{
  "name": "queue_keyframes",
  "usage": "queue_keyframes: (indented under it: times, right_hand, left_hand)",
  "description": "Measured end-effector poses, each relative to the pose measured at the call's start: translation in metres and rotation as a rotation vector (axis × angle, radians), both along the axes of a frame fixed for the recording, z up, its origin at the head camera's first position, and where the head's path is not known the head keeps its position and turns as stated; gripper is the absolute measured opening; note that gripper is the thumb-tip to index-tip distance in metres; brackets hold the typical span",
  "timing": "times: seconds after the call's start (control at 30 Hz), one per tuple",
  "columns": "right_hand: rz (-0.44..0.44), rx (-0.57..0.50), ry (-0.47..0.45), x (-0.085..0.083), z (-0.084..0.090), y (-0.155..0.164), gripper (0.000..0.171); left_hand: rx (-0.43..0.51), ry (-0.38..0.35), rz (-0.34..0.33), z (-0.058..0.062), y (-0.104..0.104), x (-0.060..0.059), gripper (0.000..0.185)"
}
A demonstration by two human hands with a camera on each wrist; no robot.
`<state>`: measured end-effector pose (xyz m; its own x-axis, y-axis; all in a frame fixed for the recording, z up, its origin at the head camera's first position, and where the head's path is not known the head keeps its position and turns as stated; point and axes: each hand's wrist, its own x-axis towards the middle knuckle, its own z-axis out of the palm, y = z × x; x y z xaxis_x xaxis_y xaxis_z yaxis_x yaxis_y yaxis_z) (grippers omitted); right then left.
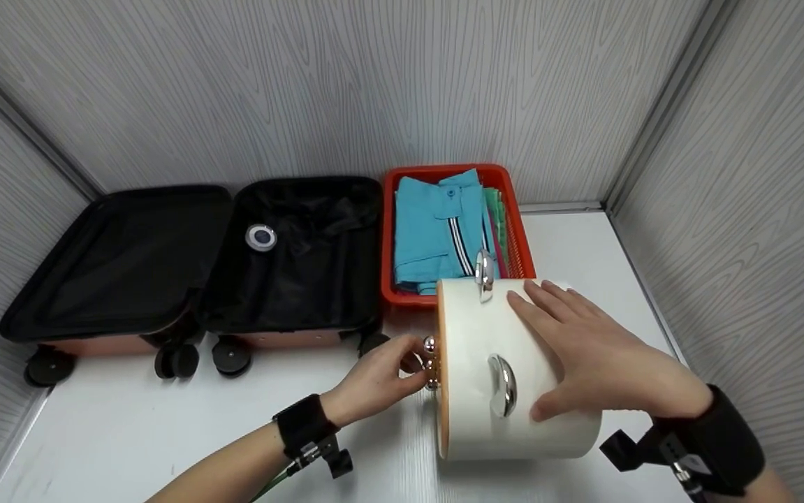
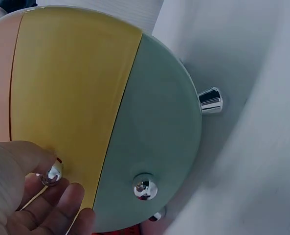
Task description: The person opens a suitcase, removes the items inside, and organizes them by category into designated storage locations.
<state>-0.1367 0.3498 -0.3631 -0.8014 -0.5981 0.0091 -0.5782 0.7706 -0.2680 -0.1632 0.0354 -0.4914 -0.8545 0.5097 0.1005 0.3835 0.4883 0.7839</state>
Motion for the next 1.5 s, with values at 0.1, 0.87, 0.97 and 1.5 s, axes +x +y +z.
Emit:
queue_keyframes:
  times: [0.1, 0.87, 0.97, 1.5]
  right_hand:
    - [-0.013, 0.001, -0.005, 0.000, 0.000, 0.002, 0.137]
    - [-0.015, -0.013, -0.001, 0.001, 0.001, 0.004, 0.136]
    - [-0.006, -0.018, 0.009, 0.001, 0.000, 0.004, 0.136]
    - [0.013, -0.004, 0.018, -0.002, -0.002, 0.006, 0.136]
  left_hand:
    - [0.018, -0.017, 0.003, -0.001, 0.003, 0.000, 0.019]
    - [-0.126, -0.007, 0.017, -0.045, 0.006, -0.005, 0.016]
    - [-0.144, -0.026, 0.020, -0.048, 0.008, -0.008, 0.014]
    - [-0.165, 0.042, -0.049, -0.049, -0.011, -0.006, 0.012]
